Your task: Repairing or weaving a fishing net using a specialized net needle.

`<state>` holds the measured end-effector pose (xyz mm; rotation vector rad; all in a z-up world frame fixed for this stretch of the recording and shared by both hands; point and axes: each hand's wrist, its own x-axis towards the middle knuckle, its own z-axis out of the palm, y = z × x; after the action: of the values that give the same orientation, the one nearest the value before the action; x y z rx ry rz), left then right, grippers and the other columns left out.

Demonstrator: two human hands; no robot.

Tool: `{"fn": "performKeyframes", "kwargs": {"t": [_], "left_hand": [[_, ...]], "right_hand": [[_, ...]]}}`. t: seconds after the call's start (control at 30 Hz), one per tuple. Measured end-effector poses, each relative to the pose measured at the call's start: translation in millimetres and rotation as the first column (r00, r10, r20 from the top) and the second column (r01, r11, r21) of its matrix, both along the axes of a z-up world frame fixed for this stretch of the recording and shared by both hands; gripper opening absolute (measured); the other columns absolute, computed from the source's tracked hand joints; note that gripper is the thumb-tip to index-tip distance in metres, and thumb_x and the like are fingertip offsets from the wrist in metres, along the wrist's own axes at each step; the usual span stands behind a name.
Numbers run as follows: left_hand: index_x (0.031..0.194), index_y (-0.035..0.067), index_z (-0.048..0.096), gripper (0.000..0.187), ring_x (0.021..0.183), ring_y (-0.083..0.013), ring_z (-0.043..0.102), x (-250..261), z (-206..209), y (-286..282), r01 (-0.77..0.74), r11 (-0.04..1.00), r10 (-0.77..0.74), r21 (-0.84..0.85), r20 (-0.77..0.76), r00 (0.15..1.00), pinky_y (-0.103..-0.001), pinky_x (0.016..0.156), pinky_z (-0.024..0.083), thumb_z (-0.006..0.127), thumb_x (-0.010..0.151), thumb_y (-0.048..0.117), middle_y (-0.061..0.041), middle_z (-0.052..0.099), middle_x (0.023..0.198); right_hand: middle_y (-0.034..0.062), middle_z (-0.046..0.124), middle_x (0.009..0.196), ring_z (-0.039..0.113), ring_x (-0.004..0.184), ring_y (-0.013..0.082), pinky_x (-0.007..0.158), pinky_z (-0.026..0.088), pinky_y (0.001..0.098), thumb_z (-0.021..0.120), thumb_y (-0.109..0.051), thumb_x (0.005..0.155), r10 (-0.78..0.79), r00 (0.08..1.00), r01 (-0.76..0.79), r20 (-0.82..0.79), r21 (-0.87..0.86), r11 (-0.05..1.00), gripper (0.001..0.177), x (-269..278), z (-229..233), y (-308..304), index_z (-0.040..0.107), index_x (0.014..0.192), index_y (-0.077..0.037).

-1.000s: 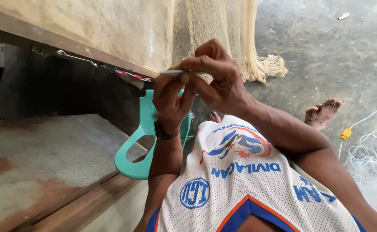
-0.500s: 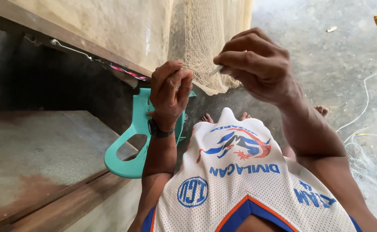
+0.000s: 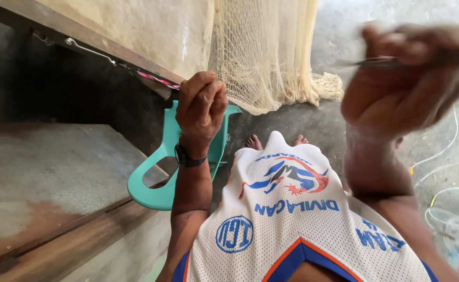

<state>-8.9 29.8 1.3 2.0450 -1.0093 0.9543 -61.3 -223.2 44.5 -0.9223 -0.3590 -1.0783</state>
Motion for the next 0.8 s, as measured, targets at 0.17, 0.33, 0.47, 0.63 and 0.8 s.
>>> {"fn": "performKeyframes", "kwargs": {"t": [0.17,0.33,0.47,0.63,0.8], "left_hand": [[0.113,-0.001,0.068,0.014,0.101,-0.0262,0.067,1.1,6.1,-0.1,0.029,0.997,-0.026,0.069,-0.047,0.999,-0.037,0.084,0.061,0.061,0.108,0.011,-0.015,0.061,0.124],[0.107,-0.001,0.068,0.008,0.106,-0.0302,0.064,-1.2,14.5,12.6,0.001,1.000,-0.004,-0.028,-0.120,0.993,-0.041,0.095,0.058,0.067,0.103,0.006,-0.016,0.063,0.116],[0.110,0.002,0.067,0.010,0.110,-0.0314,0.064,-6.3,15.1,14.5,0.074,0.995,-0.085,-0.069,-0.173,0.981,-0.042,0.097,0.057,0.063,0.105,0.010,-0.016,0.063,0.118],[0.107,0.001,0.068,0.012,0.093,-0.0307,0.067,-11.8,1.5,19.2,0.126,0.988,-0.139,-0.084,-0.179,0.974,-0.042,0.087,0.054,0.066,0.103,0.012,-0.016,0.063,0.110],[0.121,0.007,0.064,0.020,0.096,-0.0317,0.065,-21.8,-6.3,27.1,0.204,0.978,-0.207,-0.047,-0.088,0.974,-0.043,0.079,0.055,0.070,0.103,0.002,-0.016,0.060,0.122]], "right_hand": [[0.0287,0.050,0.083,0.049,0.055,0.0436,0.058,0.041,0.0547,0.043,-0.013,0.109,-0.351,0.900,0.403,0.257,-0.185,0.896,0.013,6.1,8.5,3.5,0.048,0.111,-0.001],[0.0282,0.072,0.105,0.067,0.091,0.0359,0.085,0.053,0.0442,0.069,0.026,0.117,-0.349,0.878,-0.116,-0.329,-0.852,0.511,0.009,-27.2,17.2,-57.1,0.070,0.116,0.017],[0.0239,0.073,0.101,0.068,0.089,0.0344,0.091,0.046,0.0492,0.056,-0.006,0.112,-0.106,0.986,-0.076,-0.127,-0.919,0.388,0.026,2.2,24.9,-42.4,0.076,0.105,0.008],[0.0119,0.070,0.103,0.063,0.082,0.0247,0.074,0.044,0.0376,0.061,-0.006,0.111,-0.012,0.988,0.154,0.154,-0.977,0.147,0.015,28.2,39.2,-30.3,0.073,0.119,-0.004],[0.0066,0.070,0.103,0.063,0.082,0.0223,0.074,0.046,0.0350,0.067,-0.007,0.112,0.033,0.964,0.264,0.262,-0.961,-0.086,0.010,31.5,75.0,-22.9,0.074,0.119,-0.008]]}}
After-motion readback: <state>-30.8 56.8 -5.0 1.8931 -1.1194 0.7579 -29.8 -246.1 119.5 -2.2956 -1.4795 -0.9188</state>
